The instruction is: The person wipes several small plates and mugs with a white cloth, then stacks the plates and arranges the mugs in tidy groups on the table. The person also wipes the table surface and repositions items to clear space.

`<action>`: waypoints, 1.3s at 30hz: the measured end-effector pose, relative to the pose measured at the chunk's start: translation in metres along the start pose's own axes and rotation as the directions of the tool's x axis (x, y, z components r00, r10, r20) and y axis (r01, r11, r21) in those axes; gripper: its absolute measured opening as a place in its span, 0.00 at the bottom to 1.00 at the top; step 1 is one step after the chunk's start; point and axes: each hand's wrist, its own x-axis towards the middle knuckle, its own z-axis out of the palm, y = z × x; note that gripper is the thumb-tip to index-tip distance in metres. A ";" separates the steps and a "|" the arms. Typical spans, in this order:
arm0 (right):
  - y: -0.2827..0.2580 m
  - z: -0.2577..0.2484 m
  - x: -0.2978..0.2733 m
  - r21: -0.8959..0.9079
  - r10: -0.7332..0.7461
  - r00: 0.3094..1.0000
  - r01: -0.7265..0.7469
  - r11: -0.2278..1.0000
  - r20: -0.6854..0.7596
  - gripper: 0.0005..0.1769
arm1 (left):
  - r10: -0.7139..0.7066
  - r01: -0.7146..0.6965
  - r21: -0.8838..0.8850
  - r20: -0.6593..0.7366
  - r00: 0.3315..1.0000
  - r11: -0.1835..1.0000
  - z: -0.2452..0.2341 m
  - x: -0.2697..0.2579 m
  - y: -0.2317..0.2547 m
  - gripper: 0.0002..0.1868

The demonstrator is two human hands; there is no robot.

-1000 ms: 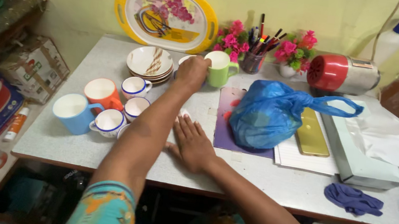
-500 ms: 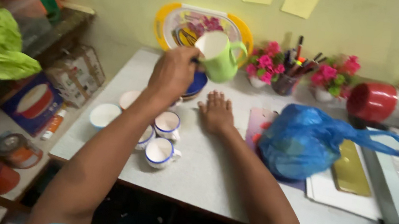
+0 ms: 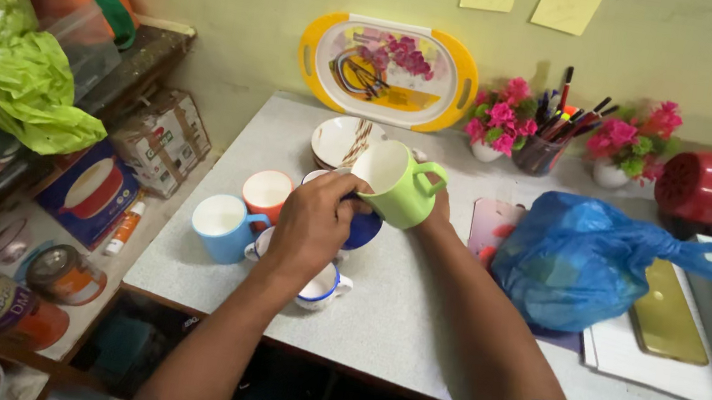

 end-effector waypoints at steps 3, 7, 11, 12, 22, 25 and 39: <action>-0.001 0.006 -0.021 0.148 -0.026 0.998 0.018 0.989 0.051 0.38 | -0.003 -0.004 -0.127 -0.052 0.999 0.992 0.002 -0.010 -0.003 0.13; 0.007 0.024 -0.025 0.102 -0.008 0.979 -0.013 0.995 0.205 0.40 | -0.065 0.030 -0.195 -0.177 0.982 0.980 0.000 -0.018 -0.009 0.10; 0.027 0.046 -0.013 0.206 -0.074 0.979 0.035 0.978 0.190 0.37 | -0.157 0.118 -0.163 -0.247 0.956 0.979 -0.006 -0.017 -0.013 0.08; 0.034 0.050 -0.004 0.217 -0.100 0.975 0.055 0.975 0.199 0.37 | -0.192 0.153 -0.163 -0.256 0.947 0.975 -0.007 -0.018 -0.014 0.08; 0.063 0.080 0.070 0.050 -0.266 0.929 0.262 0.964 0.259 0.45 | -0.125 0.084 -0.224 -0.179 0.976 0.971 -0.008 -0.028 -0.004 0.08; 0.066 0.095 0.083 -0.002 -0.235 0.926 0.247 0.969 0.296 0.44 | -0.138 0.095 -0.251 -0.161 0.977 0.963 -0.007 -0.033 -0.001 0.09; 0.063 0.103 0.040 0.025 0.175 0.978 -0.179 0.984 0.112 0.45 | 0.079 -0.116 -0.135 -0.254 0.964 0.984 0.033 -0.050 -0.006 0.16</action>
